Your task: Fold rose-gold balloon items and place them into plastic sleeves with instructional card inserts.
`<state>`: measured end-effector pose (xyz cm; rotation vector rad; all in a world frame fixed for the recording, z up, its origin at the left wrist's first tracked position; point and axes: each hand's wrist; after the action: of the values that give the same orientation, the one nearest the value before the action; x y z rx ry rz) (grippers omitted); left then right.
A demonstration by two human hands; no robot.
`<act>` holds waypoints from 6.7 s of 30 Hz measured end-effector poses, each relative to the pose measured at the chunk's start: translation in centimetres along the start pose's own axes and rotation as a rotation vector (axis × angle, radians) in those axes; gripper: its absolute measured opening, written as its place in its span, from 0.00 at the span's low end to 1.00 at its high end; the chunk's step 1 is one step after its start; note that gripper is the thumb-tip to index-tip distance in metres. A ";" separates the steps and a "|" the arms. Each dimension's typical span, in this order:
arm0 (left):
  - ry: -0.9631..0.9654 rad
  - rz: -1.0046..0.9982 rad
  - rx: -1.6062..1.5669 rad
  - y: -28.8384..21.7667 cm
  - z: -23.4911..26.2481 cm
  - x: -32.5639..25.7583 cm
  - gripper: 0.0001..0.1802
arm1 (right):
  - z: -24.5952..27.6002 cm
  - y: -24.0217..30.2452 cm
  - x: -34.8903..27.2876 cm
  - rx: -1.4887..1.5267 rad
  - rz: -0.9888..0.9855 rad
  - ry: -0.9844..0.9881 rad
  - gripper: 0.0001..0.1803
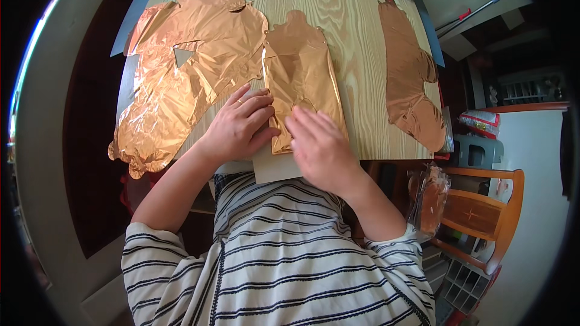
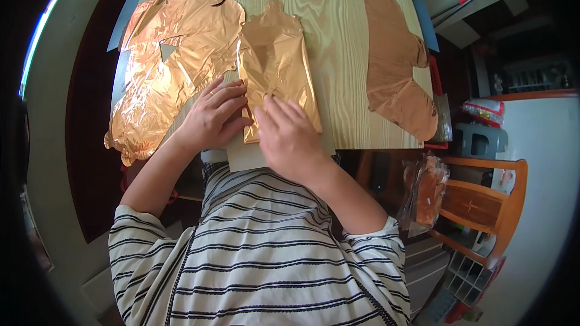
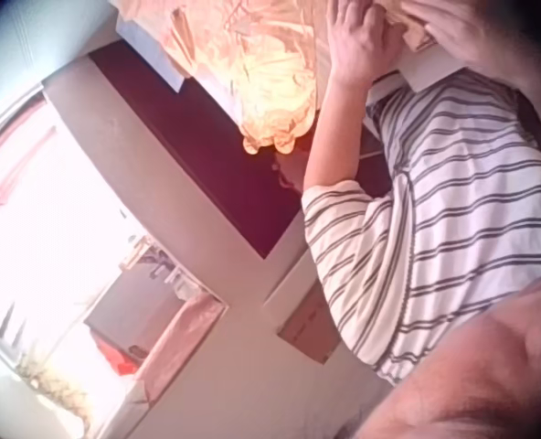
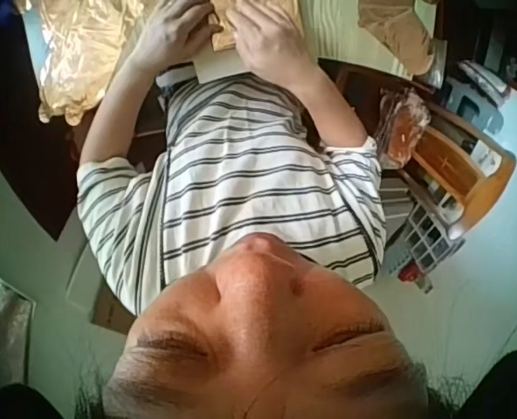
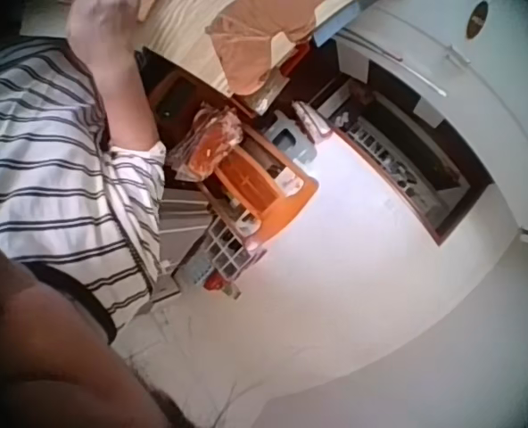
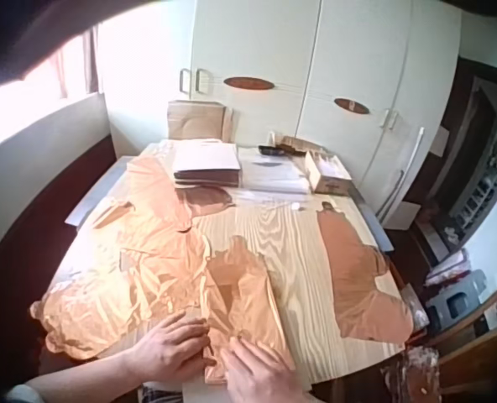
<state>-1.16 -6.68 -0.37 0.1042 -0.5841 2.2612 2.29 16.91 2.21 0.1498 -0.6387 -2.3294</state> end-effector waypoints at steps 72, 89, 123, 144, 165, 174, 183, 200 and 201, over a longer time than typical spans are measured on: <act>0.096 0.102 0.063 -1.3 0.5 0.1 0.33 | 0.7 -2.4 -7.2 -0.449 -0.171 -0.087 0.23; 0.084 0.103 0.057 -1.1 0.3 -0.2 0.33 | 1.3 -2.5 -3.7 -0.498 0.219 -0.116 0.14; 0.210 -0.387 0.082 0.8 -0.6 10.5 0.25 | -2.7 1.3 -2.3 -0.368 0.158 -0.016 0.23; 0.133 -0.138 -0.009 -2.2 1.6 -0.3 0.24 | -2.6 1.3 -2.5 -0.325 0.159 -0.021 0.24; 0.067 -0.295 0.058 -0.8 0.6 -0.7 0.23 | -1.9 -0.5 -1.2 -0.404 0.250 -0.165 0.14; 0.101 -0.283 0.114 -1.6 0.6 -0.3 0.23 | -2.1 -0.8 -1.1 -0.453 0.291 -0.168 0.14; 0.121 -0.258 0.205 -2.2 0.2 -0.5 0.25 | -2.0 -0.7 -1.1 -0.425 0.256 -0.195 0.15; -0.004 -0.307 0.328 -2.0 -0.4 -0.8 0.19 | -1.9 -0.5 -0.9 -0.508 0.274 -0.270 0.12; 0.002 -0.299 0.320 -2.0 -0.5 -0.9 0.19 | -2.1 -0.6 -0.9 -0.521 0.284 -0.278 0.14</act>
<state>0.93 -5.89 -0.24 0.3261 -0.1848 2.0431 3.14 17.01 0.04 -0.4787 -0.1487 -2.1708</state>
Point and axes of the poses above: each hand's wrist, its own x-axis towards the middle knuckle, its own z-axis out of the back of the hand, y = z × x, and after that the axes turned 11 degrees about y, right-handed
